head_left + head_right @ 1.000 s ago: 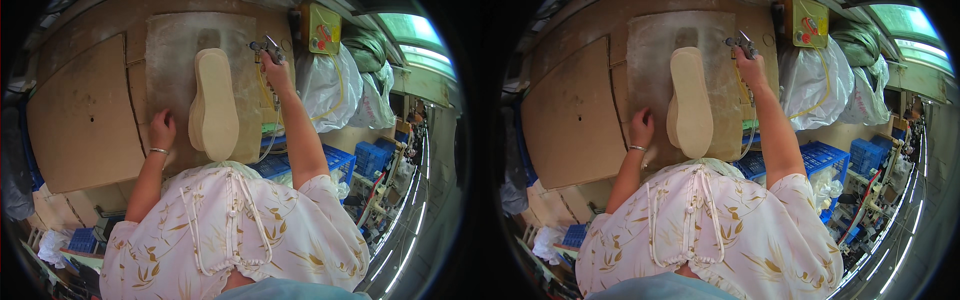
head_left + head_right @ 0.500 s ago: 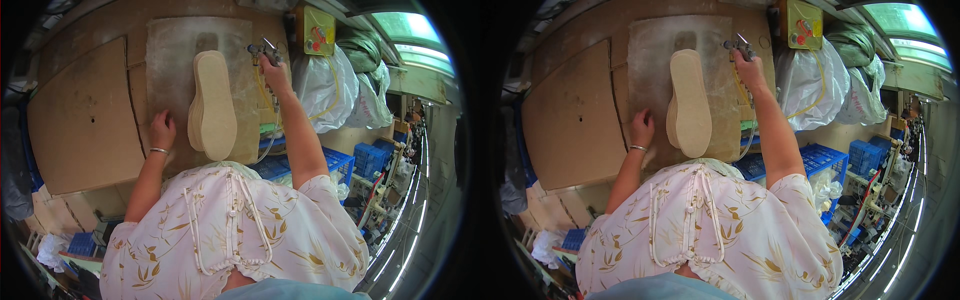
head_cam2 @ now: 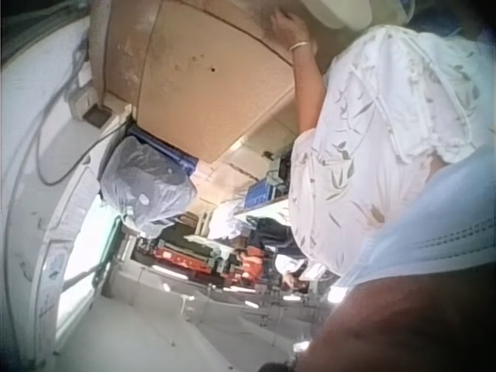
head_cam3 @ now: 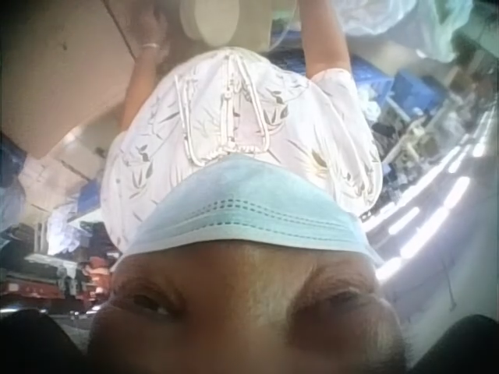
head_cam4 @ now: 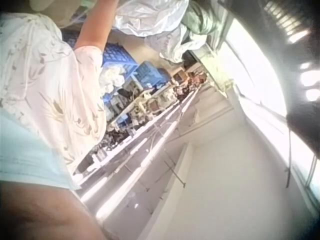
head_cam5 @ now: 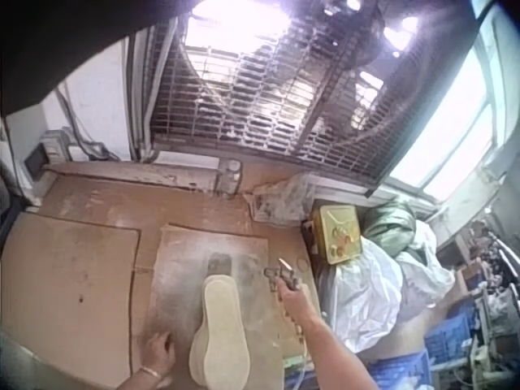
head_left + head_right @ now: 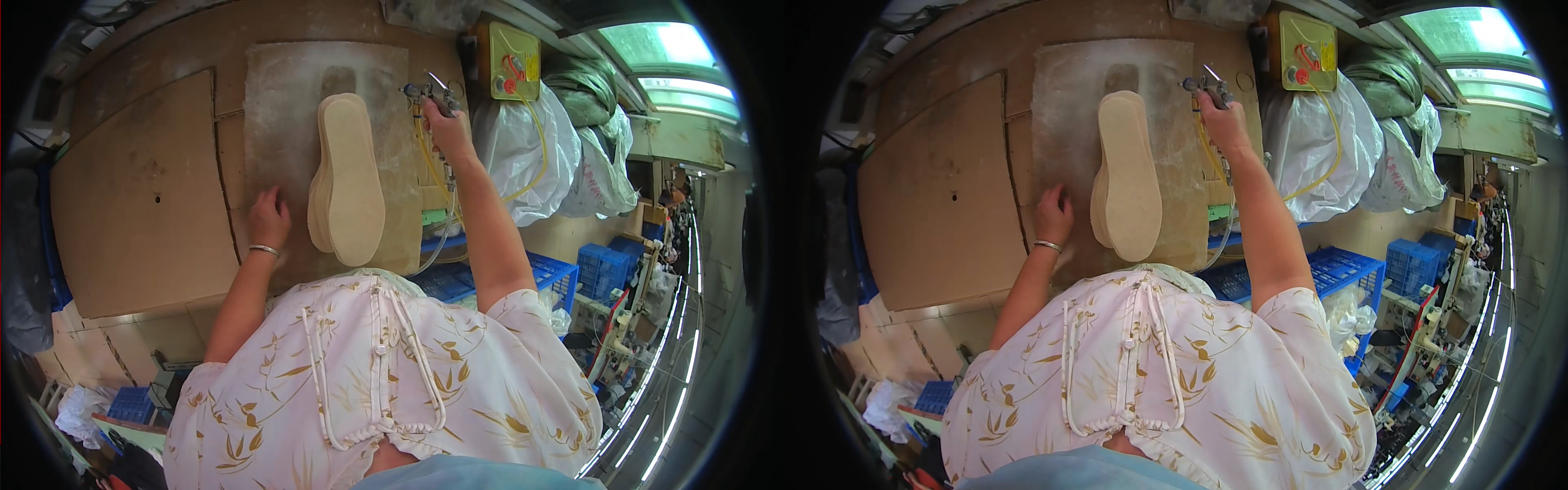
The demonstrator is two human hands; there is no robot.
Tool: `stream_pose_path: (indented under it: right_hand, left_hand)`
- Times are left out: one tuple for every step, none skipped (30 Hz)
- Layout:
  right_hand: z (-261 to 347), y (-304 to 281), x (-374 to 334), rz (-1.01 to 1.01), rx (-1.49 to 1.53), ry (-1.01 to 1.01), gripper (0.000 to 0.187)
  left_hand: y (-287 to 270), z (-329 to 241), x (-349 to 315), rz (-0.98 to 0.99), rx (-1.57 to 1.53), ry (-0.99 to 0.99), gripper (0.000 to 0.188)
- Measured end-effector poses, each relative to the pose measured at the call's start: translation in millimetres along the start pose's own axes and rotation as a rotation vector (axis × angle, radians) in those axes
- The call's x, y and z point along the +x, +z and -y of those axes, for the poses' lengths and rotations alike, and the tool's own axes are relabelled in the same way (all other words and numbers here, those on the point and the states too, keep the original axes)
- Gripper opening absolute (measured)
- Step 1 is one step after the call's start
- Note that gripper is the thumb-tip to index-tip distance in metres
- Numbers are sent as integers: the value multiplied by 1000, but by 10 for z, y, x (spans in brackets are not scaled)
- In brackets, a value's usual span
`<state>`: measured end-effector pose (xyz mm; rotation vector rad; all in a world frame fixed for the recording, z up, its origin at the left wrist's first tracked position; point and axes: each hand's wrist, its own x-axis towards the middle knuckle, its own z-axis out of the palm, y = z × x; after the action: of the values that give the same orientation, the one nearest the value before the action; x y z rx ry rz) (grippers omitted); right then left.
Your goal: Spraying adhesive onto shoe insoles using a spray gun.
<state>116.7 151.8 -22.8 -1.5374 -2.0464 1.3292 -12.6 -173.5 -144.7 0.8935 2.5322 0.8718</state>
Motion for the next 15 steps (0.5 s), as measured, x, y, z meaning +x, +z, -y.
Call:
stream_pose_path:
  right_hand:
    - [-1,2,0,1,1,-3,40]
    - [-5,3,0,-3,10,-3,40]
    - [-11,6,0,-6,20,-2,40]
    - [-13,4,4,-6,19,-6,40]
    - [-16,3,8,10,0,3,36]
    - [-19,2,13,25,-19,13,32]
    - [-8,2,9,26,-18,12,32]
    - [3,3,1,21,-9,18,32]
    - [13,3,-8,16,0,24,32]
    - [20,0,-14,16,1,22,32]
    - [26,-2,-20,12,2,30,32]
    - [31,-4,-22,7,4,37,32]
    - [27,-7,-18,8,5,35,32]
    - [15,-12,-11,15,-4,27,32]
    - [8,-16,-7,21,-14,19,32]
  left_hand:
    - [0,0,-2,-1,1,-2,31]
    - [0,2,-4,-1,2,-4,31]
    - [2,5,-4,-3,3,-4,31]
    - [6,7,-1,-8,12,-2,32]
    - [8,12,2,-13,21,0,32]
    - [9,17,-2,-16,20,1,32]
    - [7,9,-6,-8,15,-6,32]
    - [5,0,-10,0,11,-12,33]
    - [4,-8,-15,-1,11,-12,33]
    - [3,-17,-18,0,18,-11,33]
    - [-3,-25,-21,2,25,-11,34]
    - [-1,-26,-24,0,26,-11,34]
    - [7,-28,-29,2,28,-8,34]
    - [11,-26,-33,4,30,-5,35]
    - [13,-23,-37,1,31,-5,35]
